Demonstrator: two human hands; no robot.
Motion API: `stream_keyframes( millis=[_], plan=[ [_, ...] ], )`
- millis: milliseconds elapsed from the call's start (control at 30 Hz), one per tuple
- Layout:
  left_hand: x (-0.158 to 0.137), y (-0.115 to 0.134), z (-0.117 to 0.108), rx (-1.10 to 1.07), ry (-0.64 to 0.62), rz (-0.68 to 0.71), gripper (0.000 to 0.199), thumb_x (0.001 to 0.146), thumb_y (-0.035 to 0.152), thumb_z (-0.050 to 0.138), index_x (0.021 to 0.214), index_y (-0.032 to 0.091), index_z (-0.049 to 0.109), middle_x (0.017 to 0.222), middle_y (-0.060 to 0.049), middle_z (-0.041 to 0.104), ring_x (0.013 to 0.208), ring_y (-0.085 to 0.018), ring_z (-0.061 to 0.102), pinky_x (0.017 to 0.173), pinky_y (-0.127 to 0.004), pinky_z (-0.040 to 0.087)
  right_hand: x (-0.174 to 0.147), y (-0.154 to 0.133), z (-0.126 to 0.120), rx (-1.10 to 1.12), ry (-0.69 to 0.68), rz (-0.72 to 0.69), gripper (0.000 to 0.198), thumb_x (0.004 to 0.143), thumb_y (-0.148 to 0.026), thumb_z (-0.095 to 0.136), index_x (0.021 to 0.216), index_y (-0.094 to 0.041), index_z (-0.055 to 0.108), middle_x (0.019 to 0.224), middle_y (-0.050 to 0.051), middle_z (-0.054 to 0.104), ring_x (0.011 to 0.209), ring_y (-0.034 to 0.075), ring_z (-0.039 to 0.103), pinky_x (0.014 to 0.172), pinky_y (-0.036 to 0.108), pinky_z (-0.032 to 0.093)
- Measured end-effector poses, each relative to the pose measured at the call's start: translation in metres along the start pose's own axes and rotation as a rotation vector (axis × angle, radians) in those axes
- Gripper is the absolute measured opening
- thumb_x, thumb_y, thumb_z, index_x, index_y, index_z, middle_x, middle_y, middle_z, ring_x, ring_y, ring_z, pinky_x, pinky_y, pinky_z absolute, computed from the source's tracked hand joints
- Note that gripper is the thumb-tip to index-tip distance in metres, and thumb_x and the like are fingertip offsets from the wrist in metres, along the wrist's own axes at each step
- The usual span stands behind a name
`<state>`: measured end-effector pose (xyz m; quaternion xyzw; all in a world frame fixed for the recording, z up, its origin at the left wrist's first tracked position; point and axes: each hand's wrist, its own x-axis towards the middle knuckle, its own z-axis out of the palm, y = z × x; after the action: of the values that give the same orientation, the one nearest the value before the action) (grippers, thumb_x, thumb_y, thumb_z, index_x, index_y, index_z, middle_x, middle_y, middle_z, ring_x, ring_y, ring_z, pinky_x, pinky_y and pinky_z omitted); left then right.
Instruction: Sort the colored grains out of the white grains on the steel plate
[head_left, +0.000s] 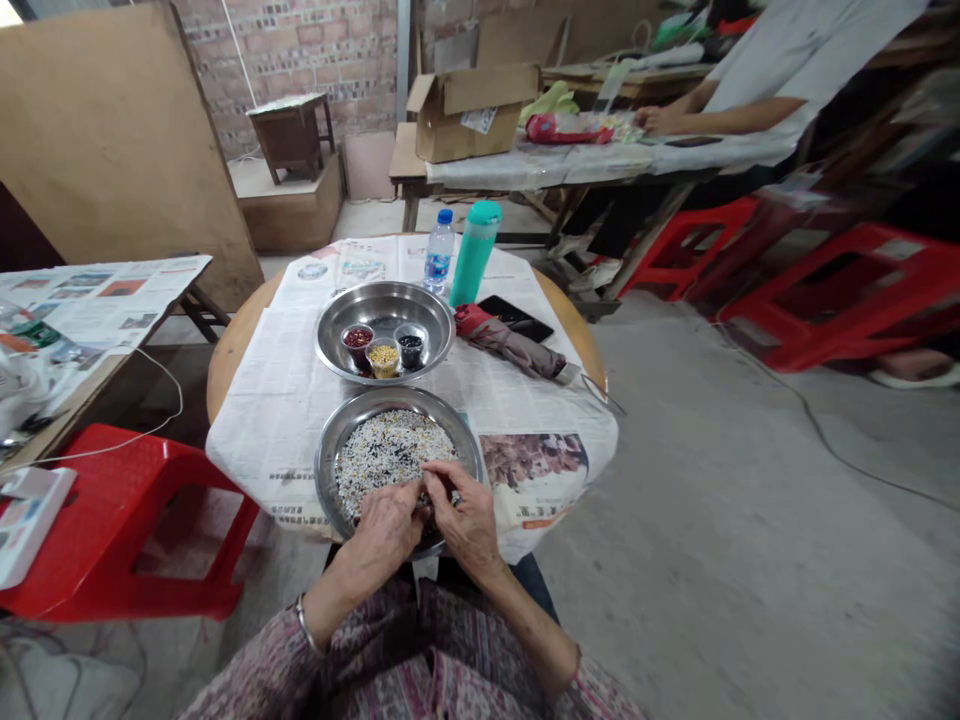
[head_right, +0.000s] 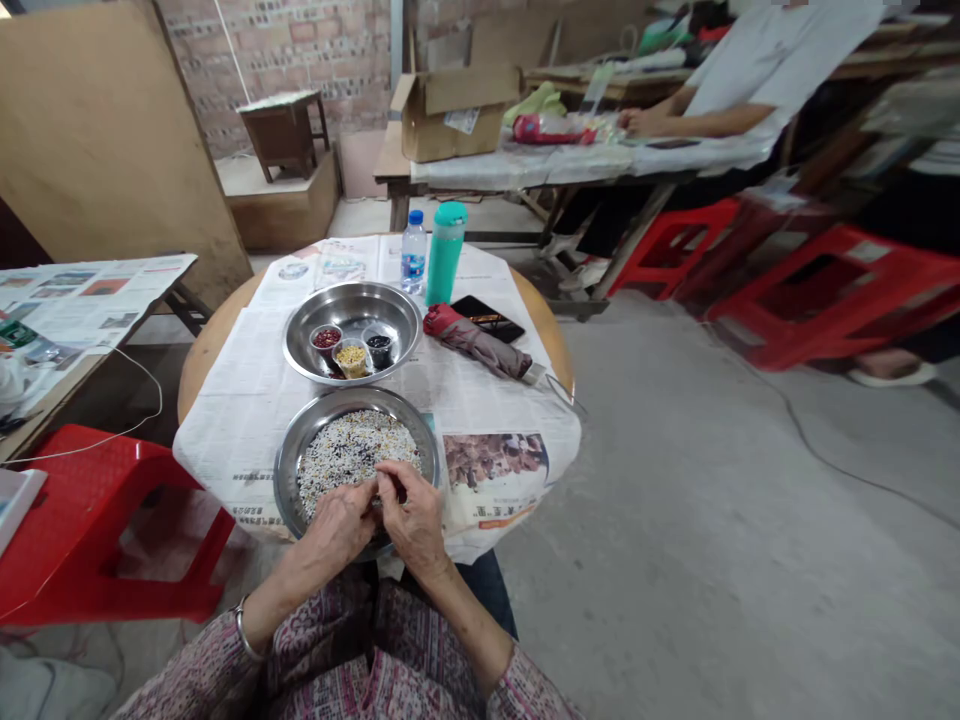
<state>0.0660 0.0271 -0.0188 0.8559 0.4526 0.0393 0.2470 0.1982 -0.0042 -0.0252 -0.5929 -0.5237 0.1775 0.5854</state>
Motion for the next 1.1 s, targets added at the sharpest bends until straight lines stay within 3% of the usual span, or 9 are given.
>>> stream_keyframes(
  millis=[467, 700, 900, 1100],
  plan=[
    [0.0010, 0.0063, -0.0055, 0.013, -0.005, -0.014, 0.032, 0.094, 0.017, 0.046, 0.123, 0.020, 0.059, 0.106, -0.010, 0.072, 0.101, -0.023, 0.067, 0.088, -0.034, 0.046, 0.0002, -0.0003, -0.0003, -0.005, -0.012, 0.002, 0.017, 0.090, -0.026, 0.055, 0.090, -0.020, 0.071, 0.080, 0.002, 0.074, 0.067, 0.014, 0.067, 0.062, 0.025, 0.054],
    [-0.0022, 0.0012, -0.0001, 0.043, 0.019, -0.037, 0.035, 0.094, 0.021, 0.050, 0.128, 0.020, 0.056, 0.107, -0.011, 0.071, 0.104, -0.023, 0.066, 0.091, -0.033, 0.046, 0.0004, 0.0000, 0.0011, -0.014, -0.016, 0.005, 0.018, 0.090, -0.026, 0.055, 0.090, -0.020, 0.071, 0.080, 0.002, 0.074, 0.064, 0.014, 0.066, 0.060, 0.025, 0.053],
    [-0.0028, 0.0045, -0.0038, 0.041, 0.011, -0.041, 0.025, 0.094, 0.019, 0.050, 0.116, 0.020, 0.061, 0.101, -0.009, 0.072, 0.099, -0.021, 0.067, 0.088, -0.031, 0.046, -0.0005, 0.0001, 0.0008, -0.025, -0.022, 0.006, 0.018, 0.090, -0.027, 0.054, 0.090, -0.020, 0.071, 0.079, 0.002, 0.074, 0.064, 0.014, 0.065, 0.060, 0.025, 0.052],
    [-0.0043, 0.0043, -0.0075, -0.045, 0.119, -0.076, 0.017, 0.095, 0.018, 0.048, 0.096, 0.021, 0.065, 0.089, -0.005, 0.072, 0.085, -0.018, 0.067, 0.077, -0.028, 0.044, -0.0013, 0.0007, 0.0014, -0.026, -0.031, 0.012, 0.018, 0.091, -0.027, 0.054, 0.091, -0.021, 0.071, 0.082, 0.002, 0.074, 0.070, 0.015, 0.068, 0.064, 0.026, 0.053]
  ],
)
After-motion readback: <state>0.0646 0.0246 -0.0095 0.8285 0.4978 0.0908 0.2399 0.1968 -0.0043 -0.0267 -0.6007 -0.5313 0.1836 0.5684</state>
